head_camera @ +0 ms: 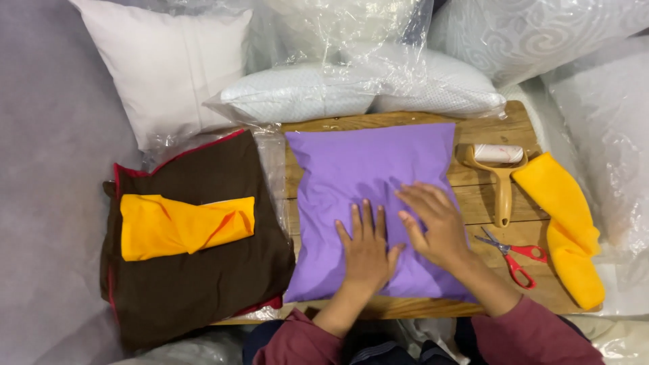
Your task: The person stuffs a purple pillowcase with white fiberfill, uses a lint roller to clean the surface, and then places the finished pillow into a plastic bag for sealing.
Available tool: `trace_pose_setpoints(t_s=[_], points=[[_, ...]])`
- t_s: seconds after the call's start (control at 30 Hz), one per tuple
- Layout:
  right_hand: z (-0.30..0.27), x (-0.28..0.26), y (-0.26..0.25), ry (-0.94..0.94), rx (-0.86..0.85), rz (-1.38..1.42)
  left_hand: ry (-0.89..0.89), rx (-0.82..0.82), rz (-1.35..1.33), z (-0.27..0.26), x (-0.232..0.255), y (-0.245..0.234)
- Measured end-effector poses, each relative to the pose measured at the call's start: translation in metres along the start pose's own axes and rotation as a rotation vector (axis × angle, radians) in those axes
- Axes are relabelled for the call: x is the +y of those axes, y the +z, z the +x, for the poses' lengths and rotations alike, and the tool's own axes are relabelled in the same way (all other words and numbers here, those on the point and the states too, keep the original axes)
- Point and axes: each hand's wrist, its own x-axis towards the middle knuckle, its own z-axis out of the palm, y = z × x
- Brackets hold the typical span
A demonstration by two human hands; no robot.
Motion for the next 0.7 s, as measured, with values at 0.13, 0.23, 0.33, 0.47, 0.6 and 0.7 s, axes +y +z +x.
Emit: trace_pose_setpoints(t_s=[0.13,0.23,0.33,0.47,0.6,0.7], points=[[0.053,-0.031,0.005,-0.078,0.143,-0.012,0.023,-0.060,0.029,-0.020,0.012,0.019],[0.069,-0.008,0.077,-0.133,0.145,-0.139,0.099,0.212,0.029,-0.020,0.006,0.039],[0.050,0.035,0.163,-0.071,-0.294,-0.332,0.071,0.128,0.107,-0.023,-0.001,0.040],[0.070,0.034,0.178,-0.004,-0.393,-0.367,0.066,-0.101,0.034,-0.022,-0.012,0.017],[0.125,-0.033,0.130,0.172,-0.356,-0.174,0.082,-0.095,-0.084,-0.024,-0.016,0.002],[0.116,-0.044,0.155,0.029,-0.400,-0.337,0.125,-0.050,0.044,-0.027,-0.014,0.010]])
